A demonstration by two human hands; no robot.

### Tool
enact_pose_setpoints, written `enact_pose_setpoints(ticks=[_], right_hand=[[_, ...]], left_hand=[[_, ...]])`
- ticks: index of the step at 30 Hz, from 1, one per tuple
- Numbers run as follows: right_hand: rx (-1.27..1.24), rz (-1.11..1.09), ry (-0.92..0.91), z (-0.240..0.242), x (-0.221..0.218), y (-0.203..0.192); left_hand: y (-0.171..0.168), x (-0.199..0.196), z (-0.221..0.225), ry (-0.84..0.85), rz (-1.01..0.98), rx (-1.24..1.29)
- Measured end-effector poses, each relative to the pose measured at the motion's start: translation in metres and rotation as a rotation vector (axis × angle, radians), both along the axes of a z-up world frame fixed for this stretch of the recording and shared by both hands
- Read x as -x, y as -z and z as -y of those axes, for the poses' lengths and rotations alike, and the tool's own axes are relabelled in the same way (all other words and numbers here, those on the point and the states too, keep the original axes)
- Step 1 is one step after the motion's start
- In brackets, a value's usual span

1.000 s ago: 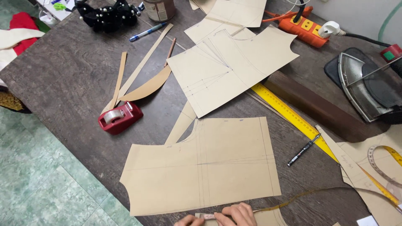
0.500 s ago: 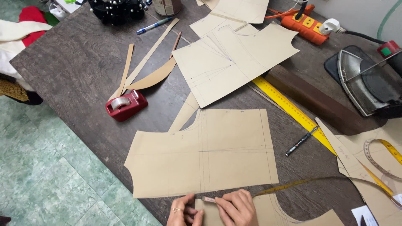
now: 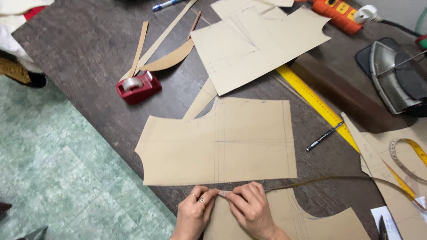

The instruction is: Measuring the curved edge of a paper garment pattern using a flexible measuring tape

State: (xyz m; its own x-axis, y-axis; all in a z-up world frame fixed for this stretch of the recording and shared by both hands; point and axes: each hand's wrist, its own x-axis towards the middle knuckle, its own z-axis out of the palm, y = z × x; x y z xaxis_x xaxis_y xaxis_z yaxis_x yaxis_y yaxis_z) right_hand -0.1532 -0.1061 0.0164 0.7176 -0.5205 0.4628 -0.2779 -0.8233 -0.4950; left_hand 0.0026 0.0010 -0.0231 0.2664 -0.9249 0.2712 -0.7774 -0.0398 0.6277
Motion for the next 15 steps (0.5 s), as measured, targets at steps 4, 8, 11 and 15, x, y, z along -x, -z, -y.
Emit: enact_pose_setpoints(ticks=[4,8,11,15], right_hand=[[-0.002,-0.008,-0.005,-0.001,-0.002,-0.005],[0.003,-0.014,0.018,-0.002,-0.001,-0.003],[0.008,-0.007,0.021,-0.002,0.0,0.001],[-0.023,-0.005,0.029,-0.003,0.0,0.003]], left_hand=[[-0.007,0.0,0.001,-0.007,-0.004,0.013],[-0.009,0.001,0.002,-0.005,-0.026,0.055],[-0.009,0.001,0.0,0.004,-0.012,0.085],[-0.012,0.002,-0.001,0.029,0.025,0.123]])
